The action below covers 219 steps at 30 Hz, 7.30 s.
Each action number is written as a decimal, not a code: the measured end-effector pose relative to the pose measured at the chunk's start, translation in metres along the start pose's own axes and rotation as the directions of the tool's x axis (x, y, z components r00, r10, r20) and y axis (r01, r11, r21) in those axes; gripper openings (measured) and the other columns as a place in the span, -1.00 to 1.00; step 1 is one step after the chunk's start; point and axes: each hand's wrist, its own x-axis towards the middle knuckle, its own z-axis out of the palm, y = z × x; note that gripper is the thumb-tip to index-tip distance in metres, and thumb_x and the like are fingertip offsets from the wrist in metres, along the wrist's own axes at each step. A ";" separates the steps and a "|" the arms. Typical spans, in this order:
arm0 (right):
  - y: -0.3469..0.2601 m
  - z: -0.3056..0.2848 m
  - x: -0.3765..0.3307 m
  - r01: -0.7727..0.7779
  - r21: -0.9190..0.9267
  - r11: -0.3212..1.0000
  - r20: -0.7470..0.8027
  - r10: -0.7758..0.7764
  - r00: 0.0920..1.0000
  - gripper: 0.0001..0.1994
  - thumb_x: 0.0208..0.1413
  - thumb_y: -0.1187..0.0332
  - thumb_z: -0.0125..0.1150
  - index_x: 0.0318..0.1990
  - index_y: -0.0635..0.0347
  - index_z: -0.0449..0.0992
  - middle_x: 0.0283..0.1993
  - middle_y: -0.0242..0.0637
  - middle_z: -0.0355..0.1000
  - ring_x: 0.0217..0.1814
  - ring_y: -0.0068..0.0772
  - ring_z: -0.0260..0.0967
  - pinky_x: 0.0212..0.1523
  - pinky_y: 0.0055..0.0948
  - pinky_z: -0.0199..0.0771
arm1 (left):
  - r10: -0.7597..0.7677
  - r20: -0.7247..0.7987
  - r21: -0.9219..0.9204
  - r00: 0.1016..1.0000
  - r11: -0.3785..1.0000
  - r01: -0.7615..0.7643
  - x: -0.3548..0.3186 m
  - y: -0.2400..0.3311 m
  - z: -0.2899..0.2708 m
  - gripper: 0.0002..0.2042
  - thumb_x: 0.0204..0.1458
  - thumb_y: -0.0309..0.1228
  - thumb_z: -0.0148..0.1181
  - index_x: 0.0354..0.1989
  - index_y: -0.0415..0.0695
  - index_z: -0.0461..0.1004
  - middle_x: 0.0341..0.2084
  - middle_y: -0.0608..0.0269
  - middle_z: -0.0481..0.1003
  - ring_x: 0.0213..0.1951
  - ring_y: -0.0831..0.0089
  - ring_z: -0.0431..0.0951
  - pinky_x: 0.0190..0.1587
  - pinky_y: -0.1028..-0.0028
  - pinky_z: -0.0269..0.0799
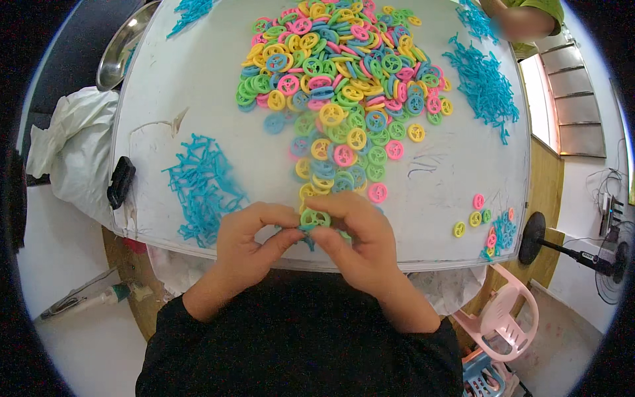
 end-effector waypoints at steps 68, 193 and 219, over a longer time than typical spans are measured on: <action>0.002 -0.054 0.047 -0.002 -0.961 0.278 -0.052 -0.173 0.984 -0.77 0.00 0.47 0.31 -0.15 0.25 0.60 -0.20 -0.16 0.49 -0.17 -0.08 0.47 -0.15 -0.23 0.48 | 0.121 -0.071 0.097 0.990 0.989 -0.114 -0.002 -0.011 0.000 -0.76 -0.11 -0.61 0.31 -0.21 -0.15 0.55 -0.13 0.10 0.61 -0.12 0.26 0.60 -0.08 0.38 0.46; -0.026 0.001 -0.012 0.632 -0.441 0.637 0.474 -0.433 0.766 -0.66 -0.16 0.53 0.43 -0.13 0.16 0.61 -0.30 -0.29 0.48 -0.40 -0.36 0.45 -0.47 -0.45 0.42 | -0.215 0.630 -0.249 0.746 0.854 0.457 -0.009 0.014 -0.032 -0.85 0.27 -0.38 0.02 -0.21 -0.20 0.46 -0.46 0.29 0.46 -0.33 0.50 0.48 -0.26 0.44 0.40; -0.004 -0.011 0.004 0.259 -0.716 0.648 0.116 -0.256 0.960 -0.80 -0.07 0.56 0.37 -0.24 0.23 0.57 -0.30 -0.22 0.49 -0.30 -0.15 0.45 -0.31 -0.33 0.43 | 0.201 0.101 0.361 0.974 0.905 -0.224 -0.024 -0.007 -0.003 -0.73 -0.15 -0.53 0.41 -0.23 -0.12 0.54 -0.17 0.17 0.57 -0.17 0.15 0.57 -0.15 0.28 0.47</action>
